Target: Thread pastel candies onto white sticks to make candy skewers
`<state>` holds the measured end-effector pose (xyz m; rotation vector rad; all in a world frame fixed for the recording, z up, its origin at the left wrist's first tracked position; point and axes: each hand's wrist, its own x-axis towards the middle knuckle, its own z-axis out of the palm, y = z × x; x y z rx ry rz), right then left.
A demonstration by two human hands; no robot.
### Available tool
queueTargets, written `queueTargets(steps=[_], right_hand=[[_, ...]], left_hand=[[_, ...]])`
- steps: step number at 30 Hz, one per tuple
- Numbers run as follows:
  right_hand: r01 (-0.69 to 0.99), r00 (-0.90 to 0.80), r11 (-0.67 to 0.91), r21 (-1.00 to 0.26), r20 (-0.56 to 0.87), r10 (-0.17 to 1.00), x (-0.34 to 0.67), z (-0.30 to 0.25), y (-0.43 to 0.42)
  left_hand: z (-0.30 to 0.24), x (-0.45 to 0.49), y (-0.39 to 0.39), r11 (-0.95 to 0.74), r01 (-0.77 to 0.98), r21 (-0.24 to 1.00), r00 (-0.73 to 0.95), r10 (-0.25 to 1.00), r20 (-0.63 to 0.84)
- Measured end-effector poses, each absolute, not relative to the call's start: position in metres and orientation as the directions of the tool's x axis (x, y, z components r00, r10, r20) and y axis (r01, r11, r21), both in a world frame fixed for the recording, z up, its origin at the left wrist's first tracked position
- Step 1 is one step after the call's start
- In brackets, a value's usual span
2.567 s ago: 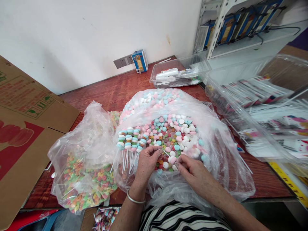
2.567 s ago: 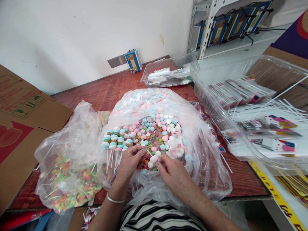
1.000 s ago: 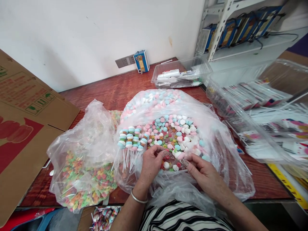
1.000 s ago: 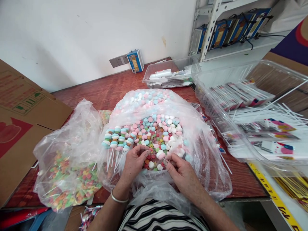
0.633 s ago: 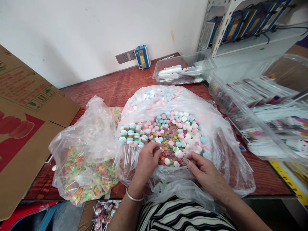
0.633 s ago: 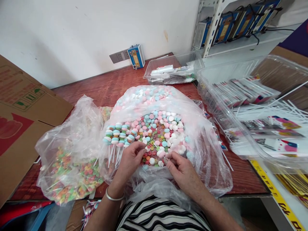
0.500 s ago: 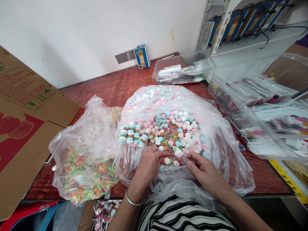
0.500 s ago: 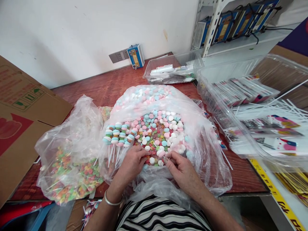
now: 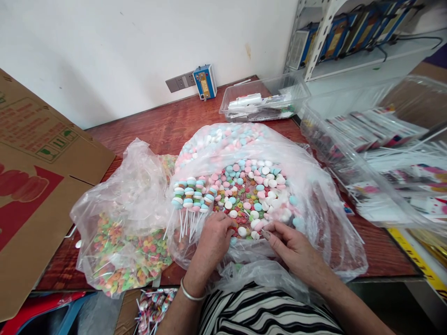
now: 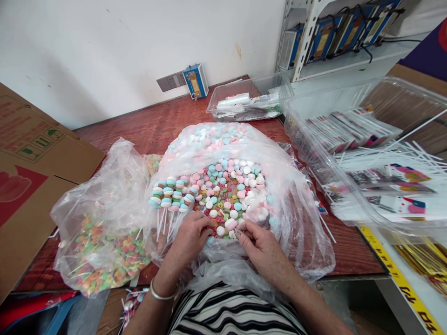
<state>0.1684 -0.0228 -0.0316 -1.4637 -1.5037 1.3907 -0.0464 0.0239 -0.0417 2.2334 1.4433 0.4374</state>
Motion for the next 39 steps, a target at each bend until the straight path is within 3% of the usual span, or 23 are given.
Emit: queueTargets(steps=[4, 6, 8, 11, 13, 15, 19, 26, 30, 35, 39], right_hand=[[0.318, -0.209, -0.161, -0.934, -0.234, 0.949, 0.167, -0.03, -0.022], [0.324, -0.215, -0.153, -0.934, -0.23, 0.949, 0.167, -0.029, -0.023], [0.338, -0.23, -0.136, -0.931, -0.222, 0.948, 0.168, -0.029, -0.024], [0.357, -0.274, -0.106, -0.928, -0.213, 0.938, 0.167, -0.028, -0.026], [0.366, -0.293, -0.09, -0.926, -0.206, 0.933, 0.165, -0.027, -0.026], [0.372, -0.296, -0.079, -0.925, -0.199, 0.934, 0.164, -0.027, -0.027], [0.37, -0.267, -0.081, -0.925, -0.189, 0.945, 0.16, -0.029, -0.027], [0.359, -0.19, -0.058, -0.932, -0.134, 0.973, 0.154, -0.037, -0.025], [0.395, -0.265, 0.022, -0.918, -0.091, 0.96, 0.156, -0.035, -0.026], [0.47, -0.318, 0.023, -0.882, -0.145, 0.937, 0.157, -0.035, -0.027], [0.52, -0.274, 0.013, -0.854, -0.153, 0.95, 0.152, -0.037, -0.025]], left_hand=[[-0.044, -0.042, 0.022, -0.394, 0.808, 0.439, 0.426, 0.904, 0.029], [-0.044, -0.041, 0.02, -0.364, 0.789, 0.495, 0.386, 0.92, 0.062], [-0.043, -0.04, 0.02, -0.244, 0.727, 0.642, 0.259, 0.963, 0.072], [-0.04, -0.039, 0.021, 0.041, 0.425, 0.904, 0.08, 0.993, -0.082], [-0.038, -0.038, 0.023, 0.186, 0.198, 0.962, 0.074, 0.976, -0.204], [-0.035, -0.036, 0.025, 0.248, 0.083, 0.965, 0.092, 0.963, -0.255], [-0.032, -0.032, 0.023, 0.235, 0.057, 0.97, 0.108, 0.965, -0.24], [-0.036, -0.023, 0.014, 0.04, 0.177, 0.983, 0.138, 0.988, -0.065], [-0.036, -0.023, 0.019, 0.069, 0.111, 0.991, 0.046, 0.996, -0.074], [-0.038, -0.02, 0.021, 0.089, 0.032, 0.995, 0.127, 0.988, -0.093], [-0.044, -0.015, 0.018, 0.048, 0.107, 0.993, 0.15, 0.987, -0.064]])
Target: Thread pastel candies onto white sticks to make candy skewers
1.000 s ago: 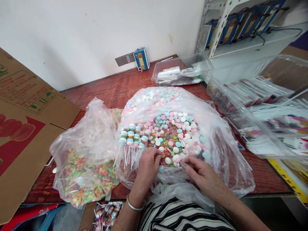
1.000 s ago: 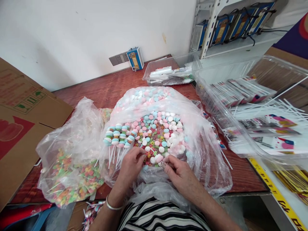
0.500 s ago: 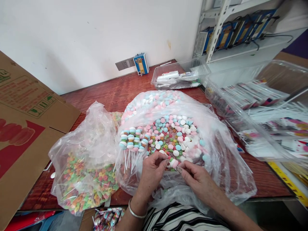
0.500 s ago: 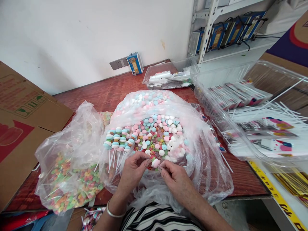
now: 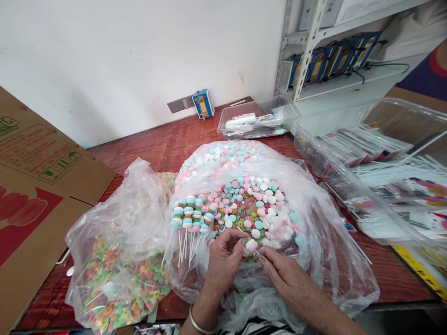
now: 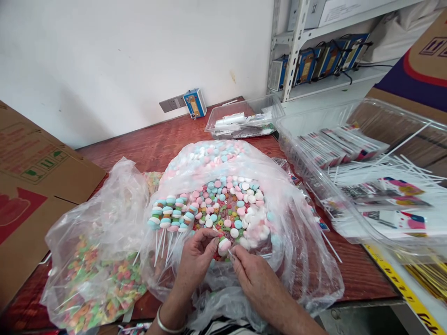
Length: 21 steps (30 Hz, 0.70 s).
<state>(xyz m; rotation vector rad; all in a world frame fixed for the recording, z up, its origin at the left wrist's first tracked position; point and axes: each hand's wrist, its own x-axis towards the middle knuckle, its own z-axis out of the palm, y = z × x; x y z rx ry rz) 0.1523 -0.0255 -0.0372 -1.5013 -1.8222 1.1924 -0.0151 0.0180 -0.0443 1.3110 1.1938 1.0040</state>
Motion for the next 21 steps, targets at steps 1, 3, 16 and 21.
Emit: queueTargets(steps=[1, 3, 16, 21], right_hand=[[0.516, -0.265, 0.015, -0.856, -0.143, 0.954, 0.151, -0.038, -0.024], [0.502, -0.251, 0.019, -0.865, -0.125, 0.96, 0.149, -0.039, -0.021], [0.419, 0.038, 0.031, -0.908, 0.052, 0.998, 0.182, -0.034, 0.047], [0.403, 0.077, 0.017, -0.915, 0.053, 0.996, 0.189, -0.043, 0.045]], left_hand=[[-0.046, -0.014, 0.017, 0.034, 0.141, 0.989, 0.152, 0.987, -0.055], [-0.048, -0.012, 0.016, 0.013, 0.205, 0.979, 0.151, 0.987, -0.044], [-0.042, -0.014, 0.081, -0.39, 0.862, 0.325, 0.328, 0.916, 0.231], [-0.049, -0.007, 0.099, -0.348, 0.936, 0.046, 0.336, 0.926, 0.171]])
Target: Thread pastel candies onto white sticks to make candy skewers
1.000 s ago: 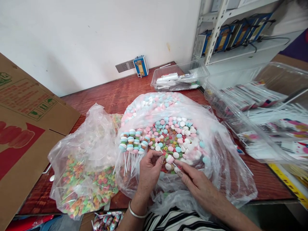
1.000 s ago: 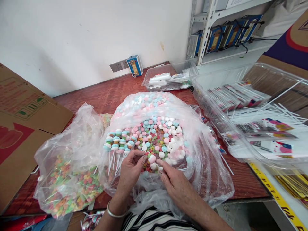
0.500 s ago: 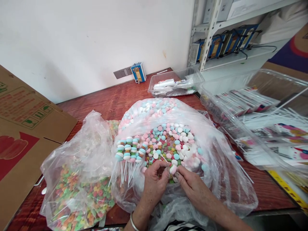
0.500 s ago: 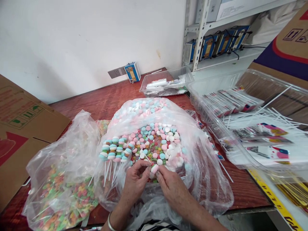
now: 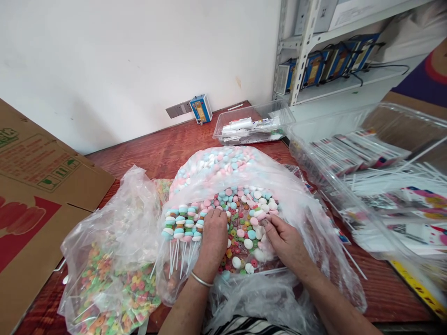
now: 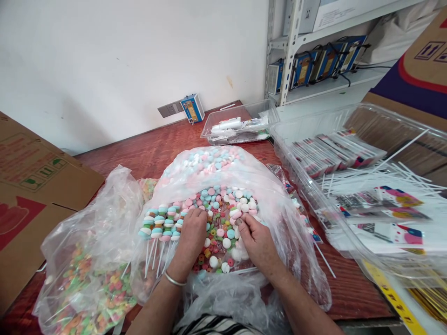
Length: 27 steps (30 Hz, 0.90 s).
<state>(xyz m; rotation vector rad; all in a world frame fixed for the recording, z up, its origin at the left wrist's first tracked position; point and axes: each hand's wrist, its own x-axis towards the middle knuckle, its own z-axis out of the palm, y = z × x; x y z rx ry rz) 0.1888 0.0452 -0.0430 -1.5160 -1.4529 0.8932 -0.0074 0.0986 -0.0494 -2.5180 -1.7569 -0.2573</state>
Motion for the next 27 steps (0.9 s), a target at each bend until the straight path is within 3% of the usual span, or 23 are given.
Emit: queueTargets(steps=[6, 9, 16, 18, 23, 27], right_hand=[[0.411, 0.097, 0.037, -0.911, 0.084, 0.992, 0.192, -0.043, 0.046], [0.417, 0.085, 0.048, -0.908, 0.091, 0.992, 0.192, -0.042, 0.047], [0.428, 0.07, 0.039, -0.903, 0.076, 0.995, 0.191, -0.042, 0.047], [0.439, 0.07, 0.034, -0.898, 0.072, 0.995, 0.191, -0.043, 0.047], [0.442, 0.068, 0.04, -0.896, 0.078, 0.995, 0.191, -0.044, 0.047], [0.435, 0.069, 0.033, -0.9, 0.07, 0.995, 0.19, -0.044, 0.047]], left_hand=[[-0.048, -0.015, 0.102, -0.295, 0.953, 0.074, 0.276, 0.942, 0.192], [-0.045, -0.019, 0.101, -0.363, 0.928, 0.087, 0.349, 0.927, 0.139], [-0.044, -0.01, 0.103, -0.351, 0.936, -0.04, 0.353, 0.924, 0.146], [-0.042, -0.005, 0.102, -0.365, 0.93, 0.043, 0.356, 0.924, 0.141], [-0.03, 0.001, 0.092, -0.416, 0.785, 0.46, 0.392, 0.907, 0.152], [-0.026, -0.008, 0.091, -0.295, 0.767, 0.569, 0.199, 0.953, 0.226]])
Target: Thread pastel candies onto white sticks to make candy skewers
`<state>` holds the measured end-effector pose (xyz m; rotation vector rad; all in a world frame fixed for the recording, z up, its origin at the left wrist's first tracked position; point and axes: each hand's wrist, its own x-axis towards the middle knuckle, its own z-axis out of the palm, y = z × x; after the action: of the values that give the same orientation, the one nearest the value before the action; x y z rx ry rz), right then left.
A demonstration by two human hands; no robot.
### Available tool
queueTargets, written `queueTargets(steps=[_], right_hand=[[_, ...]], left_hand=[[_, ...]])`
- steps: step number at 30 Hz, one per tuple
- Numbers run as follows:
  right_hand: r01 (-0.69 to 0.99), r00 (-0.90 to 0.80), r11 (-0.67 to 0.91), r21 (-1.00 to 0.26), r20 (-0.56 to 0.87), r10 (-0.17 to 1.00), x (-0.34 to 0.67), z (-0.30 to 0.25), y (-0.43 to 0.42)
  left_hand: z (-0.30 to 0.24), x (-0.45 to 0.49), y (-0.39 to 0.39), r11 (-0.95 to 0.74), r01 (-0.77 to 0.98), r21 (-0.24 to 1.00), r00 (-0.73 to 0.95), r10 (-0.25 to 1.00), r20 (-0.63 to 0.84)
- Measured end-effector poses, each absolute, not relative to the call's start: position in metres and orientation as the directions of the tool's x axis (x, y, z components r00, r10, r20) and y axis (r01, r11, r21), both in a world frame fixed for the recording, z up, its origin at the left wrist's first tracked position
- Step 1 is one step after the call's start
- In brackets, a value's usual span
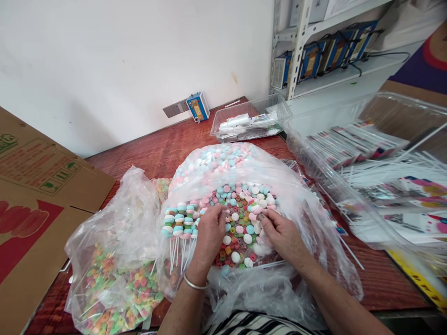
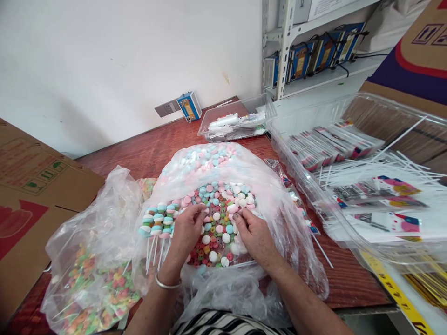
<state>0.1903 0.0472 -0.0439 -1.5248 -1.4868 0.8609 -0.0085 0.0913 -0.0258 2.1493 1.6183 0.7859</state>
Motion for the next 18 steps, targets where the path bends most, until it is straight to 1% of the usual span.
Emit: queueTargets(steps=[2, 7, 9, 13, 18], right_hand=[[0.434, 0.063, 0.04, -0.9, 0.075, 0.995, 0.19, -0.045, 0.047], [0.432, 0.067, 0.045, -0.901, 0.082, 0.994, 0.189, -0.048, 0.049], [0.432, 0.074, 0.033, -0.901, 0.072, 0.995, 0.189, -0.049, 0.05], [0.441, 0.067, 0.025, -0.897, 0.061, 0.996, 0.189, -0.049, 0.049], [0.447, 0.059, 0.026, -0.894, 0.058, 0.997, 0.189, -0.051, 0.05]], left_hand=[[-0.028, -0.012, 0.095, -0.281, 0.784, 0.554, 0.178, 0.956, 0.234], [-0.039, -0.003, 0.103, -0.334, 0.814, 0.474, 0.257, 0.941, 0.222], [-0.041, 0.0, 0.105, -0.327, 0.846, 0.421, 0.25, 0.941, 0.23], [-0.036, -0.006, 0.105, -0.262, 0.92, 0.293, 0.2, 0.954, 0.225], [-0.037, -0.013, 0.098, -0.319, 0.902, 0.291, 0.28, 0.945, 0.167]])
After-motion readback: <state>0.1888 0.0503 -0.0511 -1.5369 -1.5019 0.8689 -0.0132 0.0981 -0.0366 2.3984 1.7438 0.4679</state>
